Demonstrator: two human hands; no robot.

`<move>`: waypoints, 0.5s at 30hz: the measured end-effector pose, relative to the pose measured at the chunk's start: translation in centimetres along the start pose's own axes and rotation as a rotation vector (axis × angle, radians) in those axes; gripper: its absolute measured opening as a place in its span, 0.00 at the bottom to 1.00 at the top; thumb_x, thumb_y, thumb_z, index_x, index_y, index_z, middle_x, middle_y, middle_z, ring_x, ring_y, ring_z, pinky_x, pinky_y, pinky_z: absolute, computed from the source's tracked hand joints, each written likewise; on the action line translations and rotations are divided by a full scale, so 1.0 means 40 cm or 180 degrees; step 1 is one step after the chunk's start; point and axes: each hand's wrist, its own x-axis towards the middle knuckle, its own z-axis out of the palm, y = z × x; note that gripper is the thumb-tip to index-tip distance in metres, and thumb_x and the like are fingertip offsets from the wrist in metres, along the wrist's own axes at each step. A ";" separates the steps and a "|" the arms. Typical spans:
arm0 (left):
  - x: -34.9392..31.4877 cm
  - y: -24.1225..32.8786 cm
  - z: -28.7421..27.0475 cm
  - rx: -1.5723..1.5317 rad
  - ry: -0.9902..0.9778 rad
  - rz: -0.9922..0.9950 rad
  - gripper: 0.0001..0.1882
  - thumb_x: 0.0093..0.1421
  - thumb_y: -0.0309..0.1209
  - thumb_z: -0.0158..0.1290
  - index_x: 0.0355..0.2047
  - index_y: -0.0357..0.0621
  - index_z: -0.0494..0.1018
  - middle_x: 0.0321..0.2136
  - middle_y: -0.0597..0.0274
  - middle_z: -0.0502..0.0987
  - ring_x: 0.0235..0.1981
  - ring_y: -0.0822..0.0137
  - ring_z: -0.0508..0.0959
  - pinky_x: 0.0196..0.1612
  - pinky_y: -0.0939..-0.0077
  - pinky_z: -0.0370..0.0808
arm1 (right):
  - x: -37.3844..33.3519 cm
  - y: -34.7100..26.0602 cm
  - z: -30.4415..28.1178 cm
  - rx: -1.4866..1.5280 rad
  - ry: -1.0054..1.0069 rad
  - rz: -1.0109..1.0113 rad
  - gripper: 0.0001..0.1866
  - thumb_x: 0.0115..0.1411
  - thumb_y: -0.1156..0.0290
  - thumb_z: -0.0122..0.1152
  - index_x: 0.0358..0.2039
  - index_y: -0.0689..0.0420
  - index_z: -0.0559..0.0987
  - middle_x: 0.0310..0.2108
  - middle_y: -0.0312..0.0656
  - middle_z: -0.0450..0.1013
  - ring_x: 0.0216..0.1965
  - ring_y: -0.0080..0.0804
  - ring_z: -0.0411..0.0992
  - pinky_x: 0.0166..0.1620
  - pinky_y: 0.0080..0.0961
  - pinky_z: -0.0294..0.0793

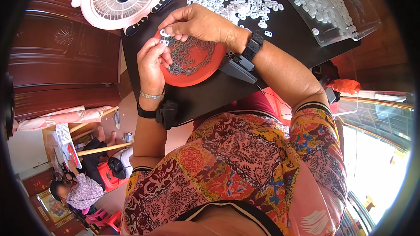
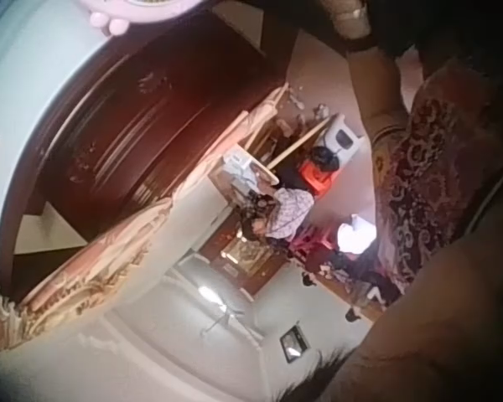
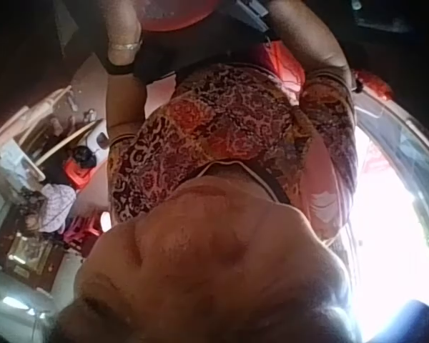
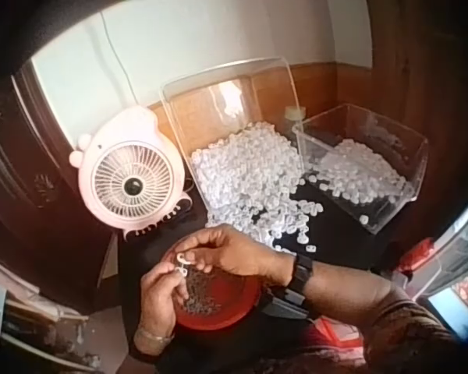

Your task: Assembling small white plastic components by inserting metal pins into them.

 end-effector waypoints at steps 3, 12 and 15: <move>0.000 0.002 0.000 0.0012 -0.0005 0.0031 0.09 0.59 0.31 0.45 0.22 0.43 0.67 0.17 0.68 0.69 0.17 0.77 0.68 0.21 0.87 0.61 | 0.000 0.000 0.000 -0.0047 -0.0015 -0.0017 0.12 0.61 0.69 0.58 0.44 0.58 0.79 0.29 0.31 0.75 0.29 0.14 0.69 0.35 0.13 0.72; -0.002 0.003 0.000 0.0043 -0.0024 0.0065 0.10 0.58 0.31 0.46 0.21 0.43 0.67 0.16 0.68 0.68 0.16 0.78 0.67 0.20 0.87 0.61 | -0.002 -0.004 0.006 -0.0299 -0.0020 -0.0109 0.11 0.60 0.71 0.58 0.42 0.58 0.80 0.29 0.31 0.75 0.29 0.13 0.69 0.35 0.13 0.70; -0.002 0.005 0.002 0.0078 0.0014 0.0085 0.09 0.58 0.30 0.46 0.21 0.42 0.67 0.16 0.68 0.68 0.16 0.78 0.67 0.20 0.87 0.60 | -0.003 -0.005 0.008 -0.0403 0.0042 -0.0110 0.11 0.60 0.71 0.58 0.42 0.58 0.80 0.30 0.30 0.75 0.29 0.13 0.68 0.35 0.14 0.70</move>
